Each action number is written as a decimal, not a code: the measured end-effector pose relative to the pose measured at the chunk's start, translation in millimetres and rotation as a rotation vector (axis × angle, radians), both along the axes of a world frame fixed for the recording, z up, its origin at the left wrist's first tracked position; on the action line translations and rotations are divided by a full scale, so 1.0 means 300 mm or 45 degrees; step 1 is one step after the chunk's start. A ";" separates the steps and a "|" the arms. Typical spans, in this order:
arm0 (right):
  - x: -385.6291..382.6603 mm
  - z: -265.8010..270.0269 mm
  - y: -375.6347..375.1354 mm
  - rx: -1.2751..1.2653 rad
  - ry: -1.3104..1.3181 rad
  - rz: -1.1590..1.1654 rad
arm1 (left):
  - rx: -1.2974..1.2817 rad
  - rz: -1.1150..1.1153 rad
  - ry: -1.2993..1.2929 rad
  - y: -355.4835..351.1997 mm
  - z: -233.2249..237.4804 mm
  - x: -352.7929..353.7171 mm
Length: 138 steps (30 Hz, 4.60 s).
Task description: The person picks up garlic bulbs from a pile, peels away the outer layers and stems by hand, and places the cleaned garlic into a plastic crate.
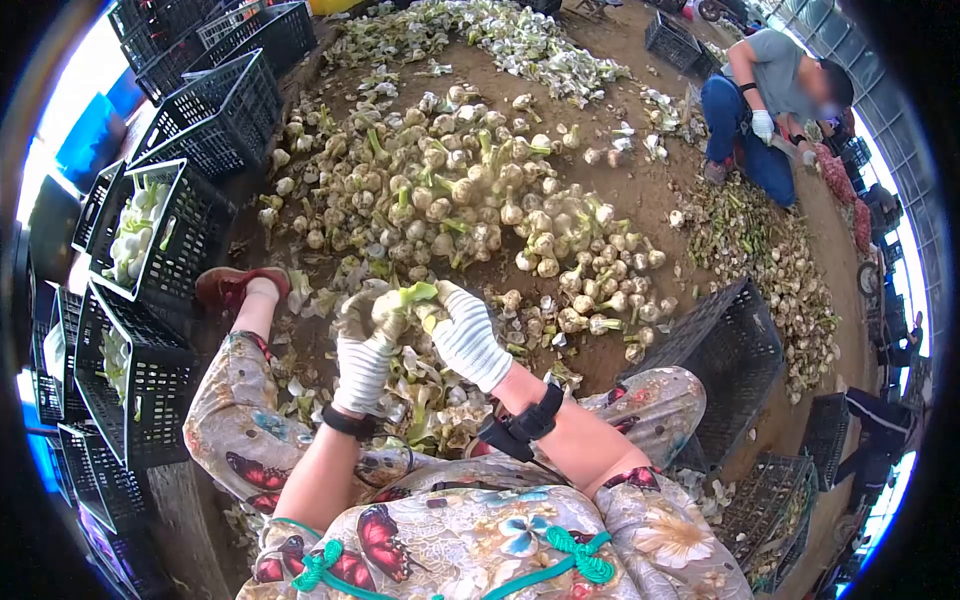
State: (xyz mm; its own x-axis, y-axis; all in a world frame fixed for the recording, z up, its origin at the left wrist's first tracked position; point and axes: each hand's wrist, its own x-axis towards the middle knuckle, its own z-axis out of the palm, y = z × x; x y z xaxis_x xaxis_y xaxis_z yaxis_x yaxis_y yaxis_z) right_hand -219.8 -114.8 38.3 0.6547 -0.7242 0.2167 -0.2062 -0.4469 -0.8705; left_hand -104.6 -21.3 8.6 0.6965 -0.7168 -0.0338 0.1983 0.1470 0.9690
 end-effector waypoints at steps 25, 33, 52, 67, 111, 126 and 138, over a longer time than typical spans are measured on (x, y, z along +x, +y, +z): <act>-0.085 -0.088 -0.187 0.362 0.762 0.314 | -0.248 -0.464 0.695 0.044 0.088 0.091; -0.003 0.084 -0.106 0.814 -0.111 0.435 | -0.081 -0.396 0.574 0.030 0.061 0.076; 0.016 0.110 -0.098 0.501 0.289 0.392 | -0.018 -0.368 0.484 0.034 0.035 0.079; 0.023 -0.046 0.022 -0.012 0.015 0.051 | 0.019 0.032 -0.342 0.015 -0.033 0.051; -0.010 0.026 -0.040 0.139 0.420 0.290 | -0.012 -0.156 -1.015 0.015 0.068 0.053; -0.013 0.098 -0.044 0.121 0.121 0.502 | -0.093 -0.216 0.645 0.034 0.064 0.098; -0.018 0.094 0.053 0.646 -0.073 0.734 | -0.033 -0.189 0.937 0.044 -0.028 0.084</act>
